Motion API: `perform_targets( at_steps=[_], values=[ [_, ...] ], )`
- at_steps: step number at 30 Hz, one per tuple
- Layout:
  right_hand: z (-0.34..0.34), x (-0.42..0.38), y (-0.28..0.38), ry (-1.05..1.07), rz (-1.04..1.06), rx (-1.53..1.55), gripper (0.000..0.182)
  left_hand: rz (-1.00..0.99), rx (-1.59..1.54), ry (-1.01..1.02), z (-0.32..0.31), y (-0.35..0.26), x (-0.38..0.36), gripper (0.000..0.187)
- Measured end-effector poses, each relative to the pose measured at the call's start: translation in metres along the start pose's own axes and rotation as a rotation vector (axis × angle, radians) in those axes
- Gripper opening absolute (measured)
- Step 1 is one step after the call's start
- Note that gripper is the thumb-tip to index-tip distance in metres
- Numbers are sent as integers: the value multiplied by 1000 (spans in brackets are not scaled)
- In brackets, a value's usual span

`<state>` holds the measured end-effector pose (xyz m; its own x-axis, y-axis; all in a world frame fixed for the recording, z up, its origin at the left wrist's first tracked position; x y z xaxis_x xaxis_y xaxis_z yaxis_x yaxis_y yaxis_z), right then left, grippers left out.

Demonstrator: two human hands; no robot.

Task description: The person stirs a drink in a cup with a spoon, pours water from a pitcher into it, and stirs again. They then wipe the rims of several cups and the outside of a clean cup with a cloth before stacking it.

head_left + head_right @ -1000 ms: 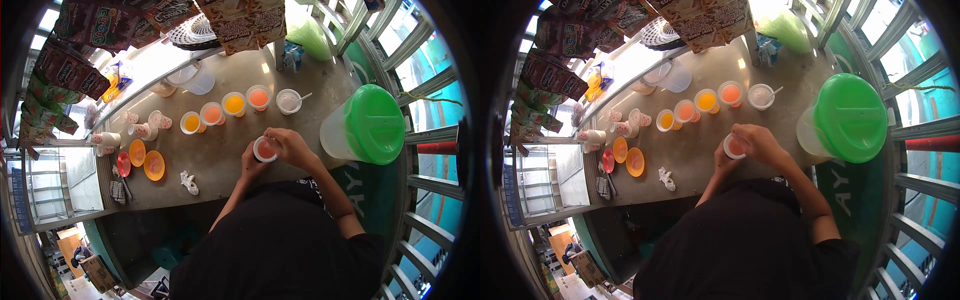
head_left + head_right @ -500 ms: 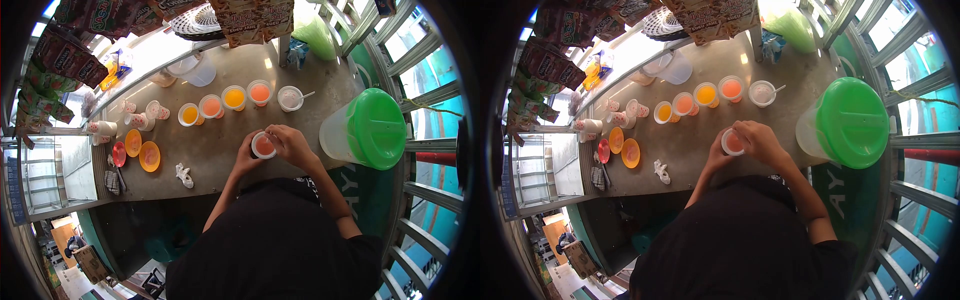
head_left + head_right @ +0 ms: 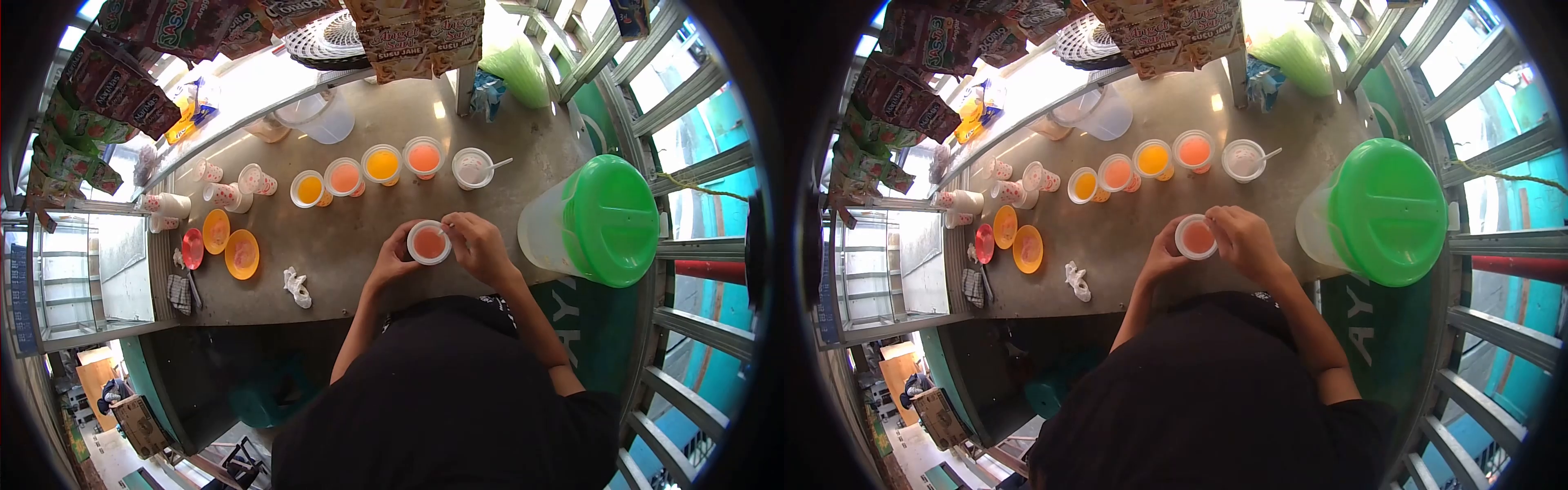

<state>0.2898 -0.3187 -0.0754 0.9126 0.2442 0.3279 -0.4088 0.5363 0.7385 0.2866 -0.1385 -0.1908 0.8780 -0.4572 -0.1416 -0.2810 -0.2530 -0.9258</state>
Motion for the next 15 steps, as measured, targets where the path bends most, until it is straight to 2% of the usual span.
perform_targets(
  at_steps=[4,6,10,12,15],
  values=[
    [-6,-1,2,57,-9,80,8,-18,64,-11,3,3,0,73],
    [-4,1,4,12,-42,160,8,-13,56,-17,2,2,-1,72],
    [3,8,3,-34,-14,121,7,-20,51,-39,1,2,-1,70],
    [1,10,1,26,9,28,8,-31,52,-34,2,2,-1,70],
    [-9,5,0,119,-63,94,8,-41,48,-23,3,2,-1,70]
  ],
)
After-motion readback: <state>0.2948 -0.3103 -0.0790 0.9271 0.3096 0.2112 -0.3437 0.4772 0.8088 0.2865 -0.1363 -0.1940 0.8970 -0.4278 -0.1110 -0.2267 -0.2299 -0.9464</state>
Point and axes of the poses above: each hand's wrist, its own x-axis towards the middle knuckle, its own z-axis out of the back of the hand, y = z × x, the point moved 4 cm from there along x, towards the middle knuckle, and after that the axes turned 2 degrees about -x, right-handed, at the moved point
